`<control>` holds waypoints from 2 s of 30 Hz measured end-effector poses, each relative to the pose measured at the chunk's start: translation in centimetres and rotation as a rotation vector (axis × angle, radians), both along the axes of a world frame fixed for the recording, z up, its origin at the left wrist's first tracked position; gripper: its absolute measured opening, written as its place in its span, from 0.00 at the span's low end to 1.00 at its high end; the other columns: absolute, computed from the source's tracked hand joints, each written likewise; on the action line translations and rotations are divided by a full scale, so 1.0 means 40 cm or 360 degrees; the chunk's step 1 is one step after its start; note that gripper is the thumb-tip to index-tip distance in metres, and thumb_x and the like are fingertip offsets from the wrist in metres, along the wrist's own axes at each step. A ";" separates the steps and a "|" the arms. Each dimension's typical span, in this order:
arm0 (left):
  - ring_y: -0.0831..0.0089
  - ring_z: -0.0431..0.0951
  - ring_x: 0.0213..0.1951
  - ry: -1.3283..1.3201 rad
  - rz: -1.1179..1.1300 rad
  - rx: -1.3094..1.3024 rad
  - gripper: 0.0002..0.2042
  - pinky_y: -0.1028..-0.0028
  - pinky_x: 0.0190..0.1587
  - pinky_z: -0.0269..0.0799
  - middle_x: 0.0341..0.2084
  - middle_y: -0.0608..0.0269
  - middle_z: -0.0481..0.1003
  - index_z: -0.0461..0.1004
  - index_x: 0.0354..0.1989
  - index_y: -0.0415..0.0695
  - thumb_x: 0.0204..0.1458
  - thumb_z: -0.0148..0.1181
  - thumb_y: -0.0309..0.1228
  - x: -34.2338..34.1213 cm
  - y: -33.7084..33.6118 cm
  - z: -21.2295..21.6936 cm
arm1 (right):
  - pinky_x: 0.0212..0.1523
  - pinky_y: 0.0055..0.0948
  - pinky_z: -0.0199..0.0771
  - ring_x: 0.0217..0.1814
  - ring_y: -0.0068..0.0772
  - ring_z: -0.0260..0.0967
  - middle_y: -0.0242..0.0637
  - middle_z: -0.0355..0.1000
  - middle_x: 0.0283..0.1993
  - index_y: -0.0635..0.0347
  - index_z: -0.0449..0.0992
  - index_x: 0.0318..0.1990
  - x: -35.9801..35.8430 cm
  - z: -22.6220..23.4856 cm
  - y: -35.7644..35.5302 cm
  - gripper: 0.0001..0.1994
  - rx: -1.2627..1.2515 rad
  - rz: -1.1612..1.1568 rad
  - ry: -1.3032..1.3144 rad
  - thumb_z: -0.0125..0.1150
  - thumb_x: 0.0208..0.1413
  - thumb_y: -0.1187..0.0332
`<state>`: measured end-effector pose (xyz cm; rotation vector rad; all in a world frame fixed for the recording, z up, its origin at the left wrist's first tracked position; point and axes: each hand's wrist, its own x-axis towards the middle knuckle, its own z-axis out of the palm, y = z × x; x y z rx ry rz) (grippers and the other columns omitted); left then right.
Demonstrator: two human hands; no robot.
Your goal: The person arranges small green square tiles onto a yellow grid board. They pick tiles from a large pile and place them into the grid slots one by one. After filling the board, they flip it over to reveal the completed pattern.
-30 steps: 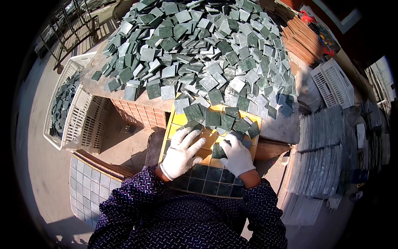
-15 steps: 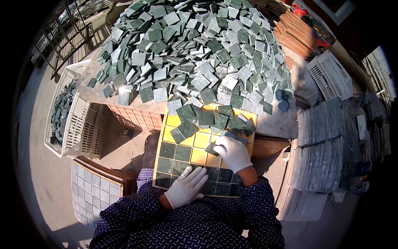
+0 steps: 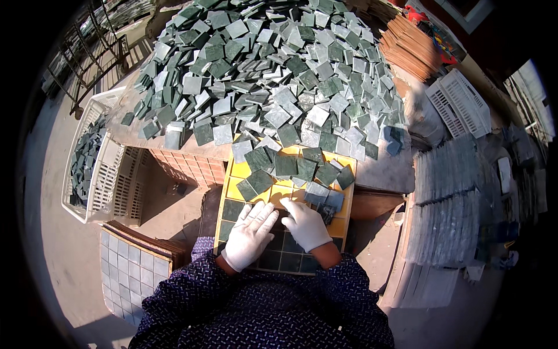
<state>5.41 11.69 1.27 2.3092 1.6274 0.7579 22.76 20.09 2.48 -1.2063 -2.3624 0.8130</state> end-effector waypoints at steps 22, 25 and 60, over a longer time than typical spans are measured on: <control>0.64 0.72 0.46 0.0712 -0.0520 0.0129 0.26 0.70 0.47 0.73 0.47 0.62 0.72 0.71 0.55 0.45 0.44 0.63 0.38 0.123 0.338 0.039 | 0.49 0.41 0.73 0.50 0.51 0.69 0.44 0.63 0.55 0.59 0.66 0.52 0.150 0.014 -0.039 0.24 0.0091 -0.0247 -0.0219 0.65 0.46 0.68; 0.60 0.73 0.45 0.0650 -0.0664 0.0025 0.27 0.66 0.48 0.73 0.45 0.59 0.72 0.71 0.54 0.45 0.43 0.64 0.39 0.104 0.368 0.046 | 0.49 0.42 0.73 0.51 0.51 0.69 0.44 0.63 0.55 0.58 0.66 0.53 0.138 -0.006 -0.033 0.25 -0.0023 -0.0121 -0.0116 0.65 0.46 0.68; 0.57 0.72 0.47 0.0021 -0.0276 -0.0212 0.23 0.64 0.48 0.73 0.49 0.58 0.67 0.72 0.50 0.44 0.42 0.67 0.31 0.206 0.155 0.015 | 0.40 0.41 0.72 0.39 0.47 0.71 0.42 0.71 0.37 0.54 0.74 0.41 0.364 -0.030 0.117 0.07 0.0083 0.0011 -0.0007 0.56 0.56 0.65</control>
